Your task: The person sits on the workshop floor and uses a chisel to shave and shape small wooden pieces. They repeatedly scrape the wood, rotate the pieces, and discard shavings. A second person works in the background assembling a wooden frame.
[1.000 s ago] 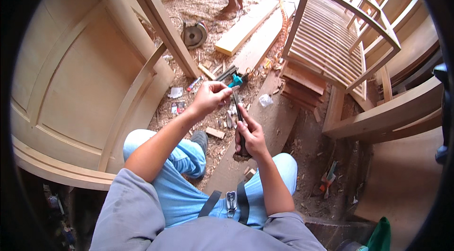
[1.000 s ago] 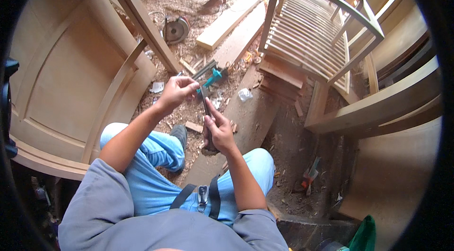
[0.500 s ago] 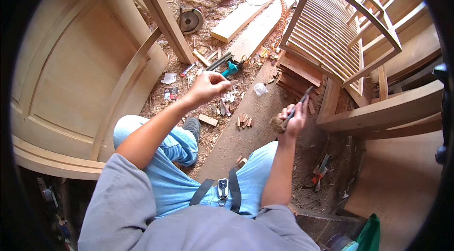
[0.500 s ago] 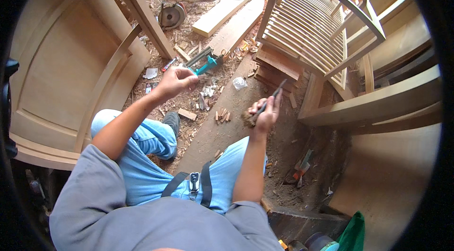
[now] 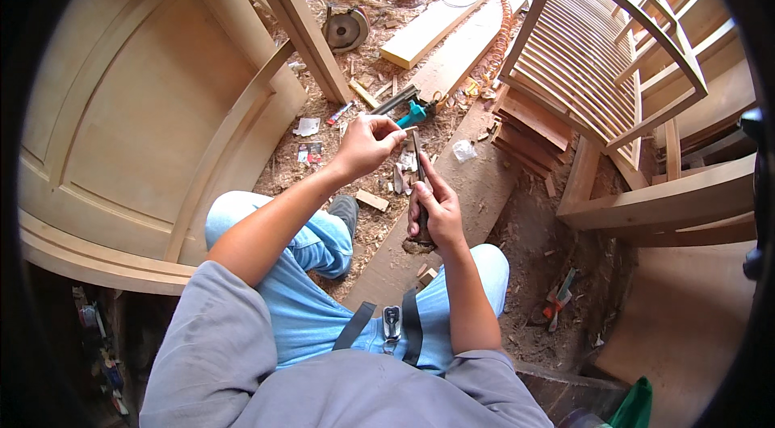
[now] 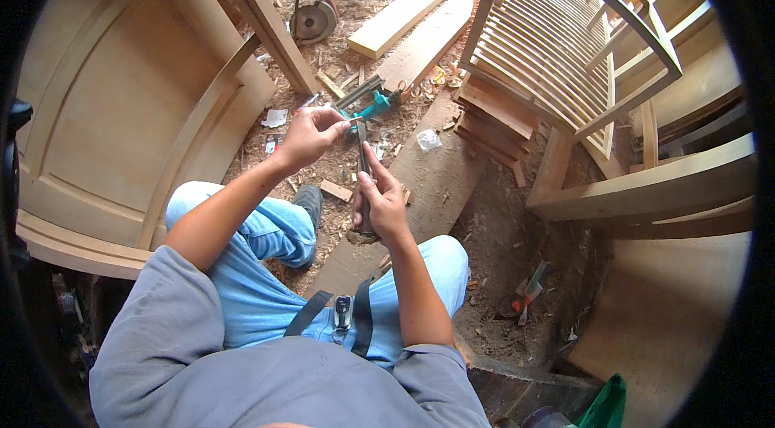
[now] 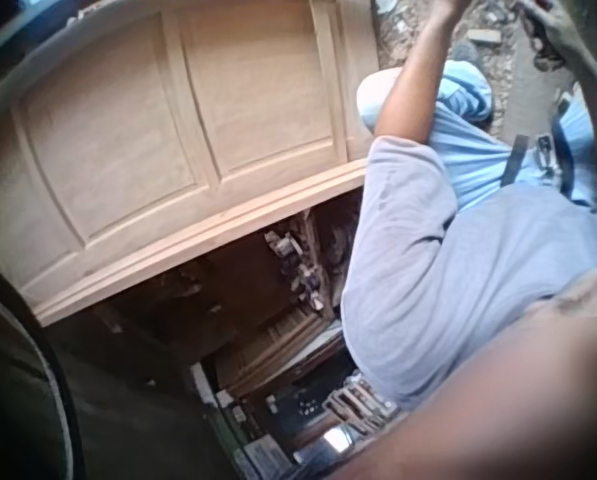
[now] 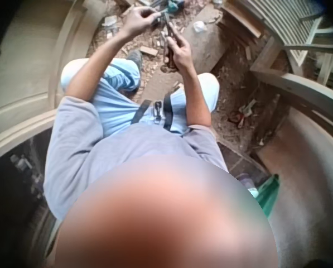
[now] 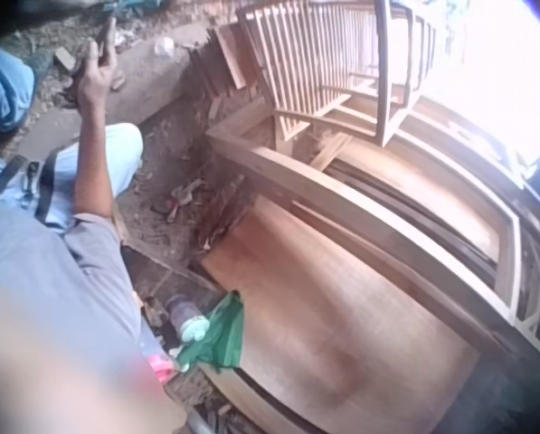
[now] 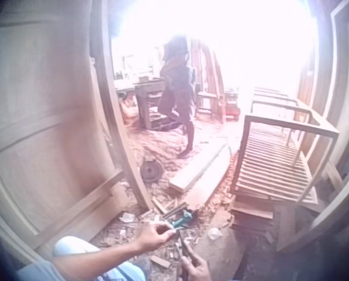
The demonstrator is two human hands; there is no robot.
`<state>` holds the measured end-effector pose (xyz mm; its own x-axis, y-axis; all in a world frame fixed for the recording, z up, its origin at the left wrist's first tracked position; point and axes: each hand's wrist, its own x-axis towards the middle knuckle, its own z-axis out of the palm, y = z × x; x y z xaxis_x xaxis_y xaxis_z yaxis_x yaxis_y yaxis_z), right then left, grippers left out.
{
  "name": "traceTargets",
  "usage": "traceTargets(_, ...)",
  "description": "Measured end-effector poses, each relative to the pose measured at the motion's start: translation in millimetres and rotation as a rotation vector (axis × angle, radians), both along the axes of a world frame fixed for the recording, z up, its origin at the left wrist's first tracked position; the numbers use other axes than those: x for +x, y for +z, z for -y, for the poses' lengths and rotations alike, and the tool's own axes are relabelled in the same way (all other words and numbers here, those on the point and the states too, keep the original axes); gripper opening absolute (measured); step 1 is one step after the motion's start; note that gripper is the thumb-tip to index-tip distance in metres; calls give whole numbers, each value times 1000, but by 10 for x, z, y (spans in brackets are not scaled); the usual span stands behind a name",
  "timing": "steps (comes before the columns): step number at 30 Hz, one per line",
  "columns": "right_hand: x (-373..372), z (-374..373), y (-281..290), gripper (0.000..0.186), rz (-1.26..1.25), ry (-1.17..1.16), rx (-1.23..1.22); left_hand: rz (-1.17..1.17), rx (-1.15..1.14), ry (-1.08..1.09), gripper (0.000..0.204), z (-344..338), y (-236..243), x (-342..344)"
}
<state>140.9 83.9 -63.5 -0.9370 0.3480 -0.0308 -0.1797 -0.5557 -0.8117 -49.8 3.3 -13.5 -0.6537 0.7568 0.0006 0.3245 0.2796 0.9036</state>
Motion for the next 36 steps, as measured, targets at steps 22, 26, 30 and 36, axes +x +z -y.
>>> traceTargets(22,-105,-686,-553,55,384,-927,-355,-386,-92,-128,15,-42,86,196)
traceTargets(26,42,-688,-693,55,249,-580,-247,-302,-103,-48,16,-41,72,95)
traceTargets(30,-55,-263,-417,55,-15,-124,-80,-375,-49,10,15,-80,51,8)
traceTargets(36,-95,-64,-166,57,105,-15,-88,-455,-21,-45,15,-44,-10,24)
